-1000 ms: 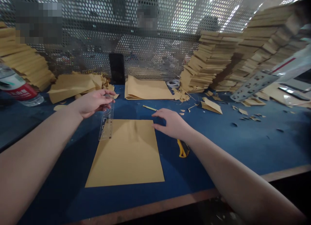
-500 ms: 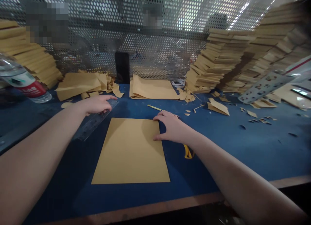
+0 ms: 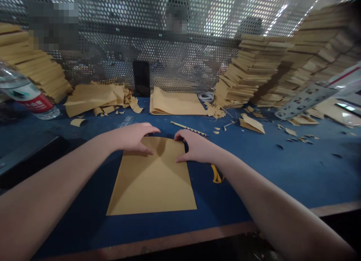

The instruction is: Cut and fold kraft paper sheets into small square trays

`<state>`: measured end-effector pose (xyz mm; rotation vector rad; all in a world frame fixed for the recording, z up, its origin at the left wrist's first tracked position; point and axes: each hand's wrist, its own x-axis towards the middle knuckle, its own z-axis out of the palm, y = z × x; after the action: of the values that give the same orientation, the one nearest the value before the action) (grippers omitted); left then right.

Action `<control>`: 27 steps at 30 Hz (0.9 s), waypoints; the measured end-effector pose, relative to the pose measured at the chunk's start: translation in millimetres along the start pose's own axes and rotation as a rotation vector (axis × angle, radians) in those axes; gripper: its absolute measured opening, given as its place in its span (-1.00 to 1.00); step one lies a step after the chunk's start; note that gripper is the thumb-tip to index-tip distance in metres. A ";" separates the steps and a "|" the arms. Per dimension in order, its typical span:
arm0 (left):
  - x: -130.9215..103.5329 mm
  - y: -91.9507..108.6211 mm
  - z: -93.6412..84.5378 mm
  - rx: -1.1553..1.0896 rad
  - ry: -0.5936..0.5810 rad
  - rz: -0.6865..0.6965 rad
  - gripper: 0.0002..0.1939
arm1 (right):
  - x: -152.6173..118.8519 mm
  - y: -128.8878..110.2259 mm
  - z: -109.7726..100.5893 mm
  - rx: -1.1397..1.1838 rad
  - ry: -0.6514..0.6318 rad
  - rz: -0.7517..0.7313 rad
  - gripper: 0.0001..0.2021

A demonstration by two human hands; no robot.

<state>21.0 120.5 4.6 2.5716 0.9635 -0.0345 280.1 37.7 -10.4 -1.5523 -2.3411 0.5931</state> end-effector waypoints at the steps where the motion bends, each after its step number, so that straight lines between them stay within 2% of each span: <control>1: 0.7 5.5 3.5 0.008 0.025 -0.014 -0.16 | -1.1 0.5 1.3 0.006 0.012 0.005 -0.39; 3: 1.7 11.8 6.5 0.005 0.050 -0.033 -0.17 | -3.3 1.9 3.9 0.013 0.040 0.021 -0.27; 6: 2.5 11.2 3.4 -0.091 0.052 -0.039 -0.40 | -6.6 3.2 6.3 0.058 0.109 0.079 -0.04; 9: 4.2 2.4 2.0 -0.227 0.208 -0.019 -0.65 | -9.8 2.6 5.4 0.194 0.200 0.169 0.03; 11: 6.7 -5.2 5.4 -0.310 0.339 -0.008 -0.71 | -11.4 1.7 3.5 0.298 0.246 0.198 -0.11; 13: 9.4 -11.8 9.5 -0.342 0.411 -0.009 -0.73 | -12.2 0.8 1.6 0.313 0.276 0.164 -0.36; 16: 10.2 -16.0 8.3 -0.282 0.457 0.026 -0.81 | -12.1 -0.2 -0.1 0.152 0.328 -0.020 -0.58; 18: 6.0 -14.9 0.6 -0.199 0.423 0.099 -0.86 | -12.0 -0.7 -0.3 0.039 0.340 -0.163 -0.59; 21: -8.4 -10.4 -14.4 0.019 0.226 0.234 -0.80 | -13.5 -2.0 0.5 -0.095 0.275 -0.319 -0.54; 23: -22.1 -7.0 -19.3 0.083 0.101 0.261 -0.73 | -15.8 -4.0 2.2 -0.180 0.208 -0.418 -0.56; 25: -36.2 -3.9 -16.2 0.075 -0.001 0.252 -0.65 | -18.8 -7.4 4.6 -0.241 0.119 -0.527 -0.60; 27: -48.0 -0.9 -5.5 0.060 -0.002 0.240 -0.68 | -22.2 -12.2 7.0 -0.277 0.013 -0.601 -0.62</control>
<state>-16.9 93.0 17.0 2.7234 0.6566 0.0007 275.8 11.8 -10.7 -0.8406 -2.7736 0.1183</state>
